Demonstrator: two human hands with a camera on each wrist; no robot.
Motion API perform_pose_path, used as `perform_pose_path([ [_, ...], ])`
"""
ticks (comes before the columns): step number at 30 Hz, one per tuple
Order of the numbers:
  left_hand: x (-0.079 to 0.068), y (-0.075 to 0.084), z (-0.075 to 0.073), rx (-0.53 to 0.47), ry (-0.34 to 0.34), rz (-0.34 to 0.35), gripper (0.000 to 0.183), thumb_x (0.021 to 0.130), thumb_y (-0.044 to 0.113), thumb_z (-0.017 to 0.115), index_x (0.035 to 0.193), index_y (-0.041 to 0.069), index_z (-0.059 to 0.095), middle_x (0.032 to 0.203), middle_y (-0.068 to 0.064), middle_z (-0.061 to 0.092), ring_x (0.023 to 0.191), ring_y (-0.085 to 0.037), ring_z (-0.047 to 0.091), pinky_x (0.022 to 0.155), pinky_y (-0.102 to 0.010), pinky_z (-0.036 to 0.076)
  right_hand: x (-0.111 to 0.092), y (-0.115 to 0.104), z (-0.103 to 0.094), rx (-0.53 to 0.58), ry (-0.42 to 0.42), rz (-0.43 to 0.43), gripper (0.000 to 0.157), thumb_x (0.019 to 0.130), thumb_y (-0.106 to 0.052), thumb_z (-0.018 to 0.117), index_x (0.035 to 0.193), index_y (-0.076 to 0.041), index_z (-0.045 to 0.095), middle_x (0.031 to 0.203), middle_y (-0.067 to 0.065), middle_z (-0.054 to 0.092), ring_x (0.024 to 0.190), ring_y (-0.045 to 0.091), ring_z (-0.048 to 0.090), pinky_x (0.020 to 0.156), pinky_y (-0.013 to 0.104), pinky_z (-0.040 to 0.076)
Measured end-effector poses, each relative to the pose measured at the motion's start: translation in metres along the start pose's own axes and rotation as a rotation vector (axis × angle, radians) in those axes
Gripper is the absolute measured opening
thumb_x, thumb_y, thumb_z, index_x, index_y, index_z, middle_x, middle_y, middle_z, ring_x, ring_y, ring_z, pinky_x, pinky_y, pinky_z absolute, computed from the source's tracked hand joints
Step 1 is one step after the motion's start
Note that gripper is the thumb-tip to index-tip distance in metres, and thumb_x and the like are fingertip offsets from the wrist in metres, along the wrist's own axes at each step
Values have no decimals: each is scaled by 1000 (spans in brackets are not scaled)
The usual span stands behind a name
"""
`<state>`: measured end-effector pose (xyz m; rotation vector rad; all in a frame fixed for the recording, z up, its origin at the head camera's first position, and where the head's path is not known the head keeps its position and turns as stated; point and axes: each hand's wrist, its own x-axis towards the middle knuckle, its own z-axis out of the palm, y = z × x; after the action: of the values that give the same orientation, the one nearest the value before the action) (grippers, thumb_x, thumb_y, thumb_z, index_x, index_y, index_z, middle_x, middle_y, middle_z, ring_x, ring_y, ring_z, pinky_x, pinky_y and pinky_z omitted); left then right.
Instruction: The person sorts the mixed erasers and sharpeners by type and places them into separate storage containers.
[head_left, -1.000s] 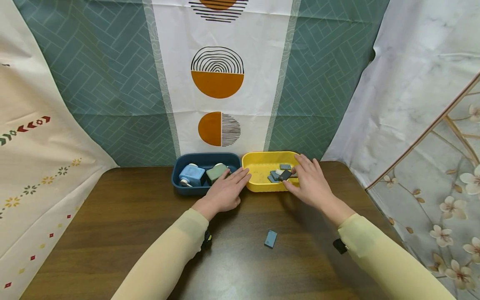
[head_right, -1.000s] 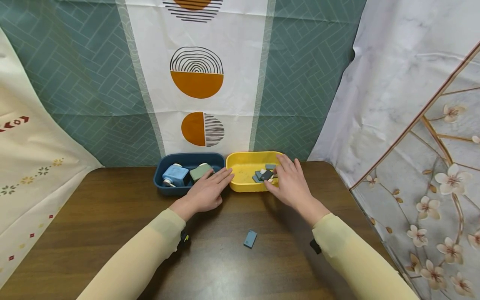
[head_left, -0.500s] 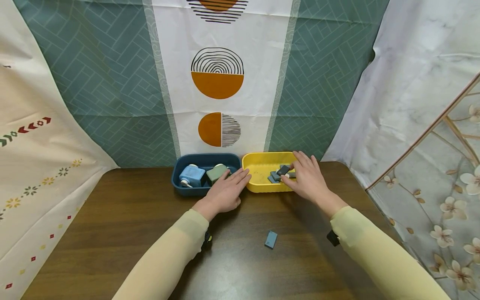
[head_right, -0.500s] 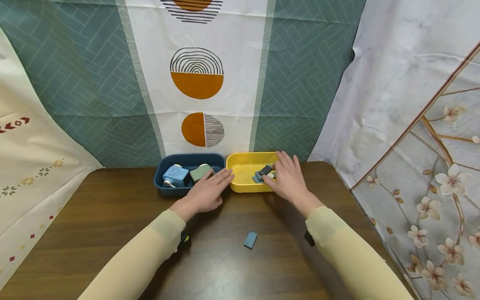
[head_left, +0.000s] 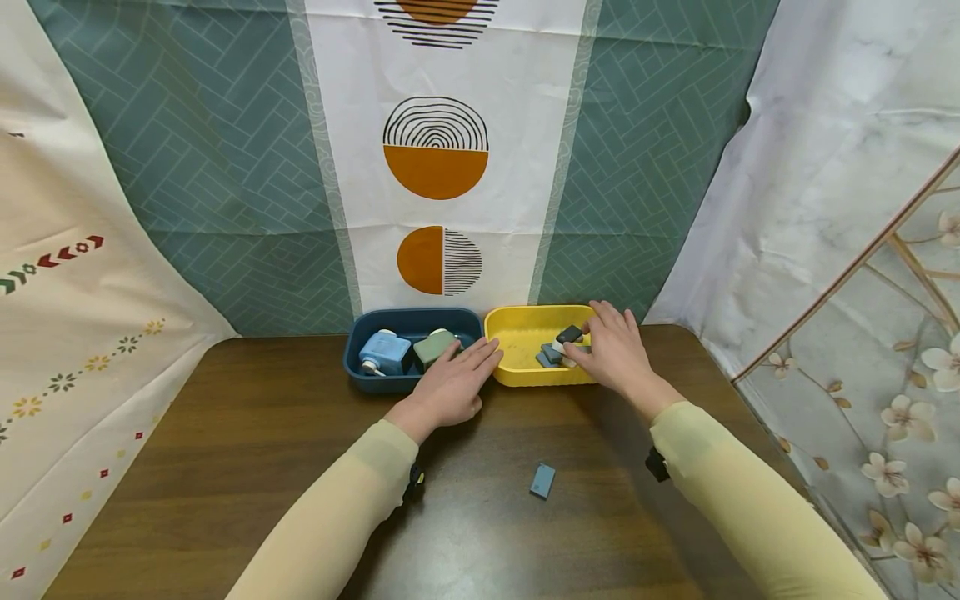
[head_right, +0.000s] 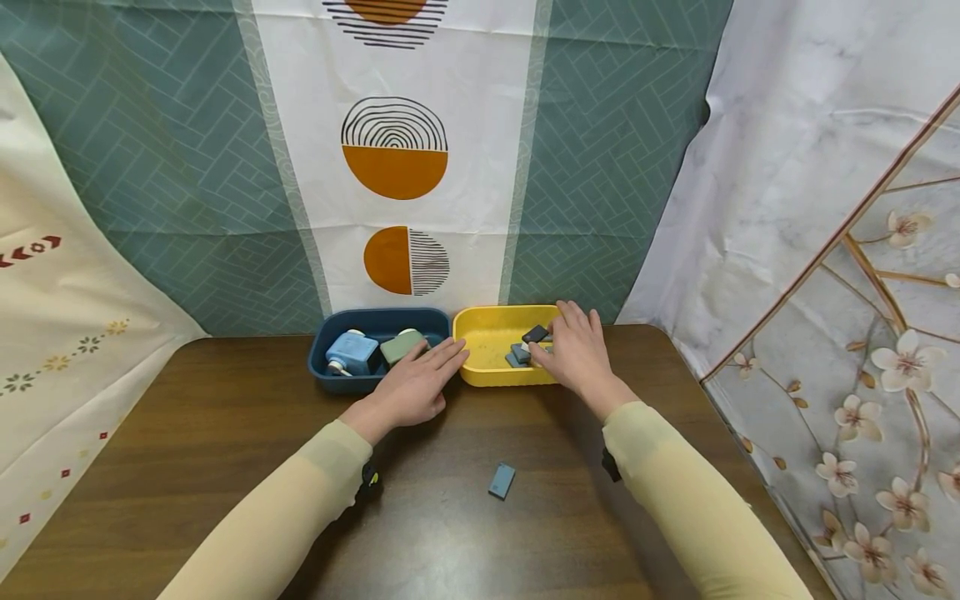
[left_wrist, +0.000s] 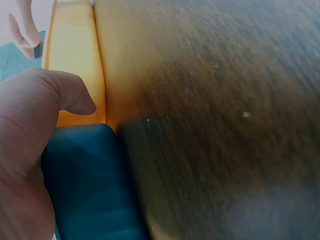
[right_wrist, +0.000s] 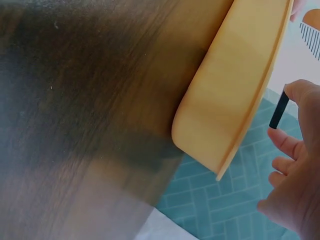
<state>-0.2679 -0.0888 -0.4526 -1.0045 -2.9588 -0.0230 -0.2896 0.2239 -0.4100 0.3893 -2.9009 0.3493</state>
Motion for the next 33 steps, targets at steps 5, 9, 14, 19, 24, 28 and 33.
perform_pose_path([
  [5,0,0,0,-1,3,3,85,106,21,71,178,17,25,185,1,14,170,-19,8,137,-53,10,4,2,3,0,-15,23,54,105,-42,68,124,8,70,173,29,34,165,42,21,134,66,5],
  [9,0,1,1,-2,3,4,85,106,21,70,178,17,25,185,0,14,170,-19,8,137,-53,10,7,4,5,-7,-20,37,53,106,-41,67,125,8,70,173,29,34,165,42,21,133,66,5],
  [14,-1,1,1,-5,6,2,85,106,20,71,177,17,26,185,0,14,170,-18,8,137,-52,9,10,6,8,-15,-18,46,52,106,-41,65,123,8,69,172,29,35,164,42,22,133,67,6],
  [19,-1,1,1,-8,6,2,85,106,20,71,178,17,26,185,0,14,170,-19,8,137,-53,9,12,8,10,-13,-29,58,53,107,-42,63,124,8,69,173,28,34,165,42,21,133,66,4],
  [24,-1,0,1,-1,17,10,84,105,19,70,177,16,27,185,-1,16,170,-20,10,136,-54,10,15,6,10,-9,-39,69,55,108,-43,63,126,8,68,173,28,33,165,42,20,133,67,4],
  [28,0,0,2,9,26,15,84,105,19,70,177,15,27,185,-1,17,170,-20,11,136,-54,11,17,7,11,-12,-46,79,54,109,-43,64,127,7,68,174,27,31,165,42,19,133,67,3],
  [33,1,-1,2,14,22,12,84,105,20,71,177,16,27,185,-1,16,170,-19,10,136,-53,11,19,8,11,-29,-55,84,52,109,-43,63,126,6,67,174,28,31,165,43,19,133,68,3],
])
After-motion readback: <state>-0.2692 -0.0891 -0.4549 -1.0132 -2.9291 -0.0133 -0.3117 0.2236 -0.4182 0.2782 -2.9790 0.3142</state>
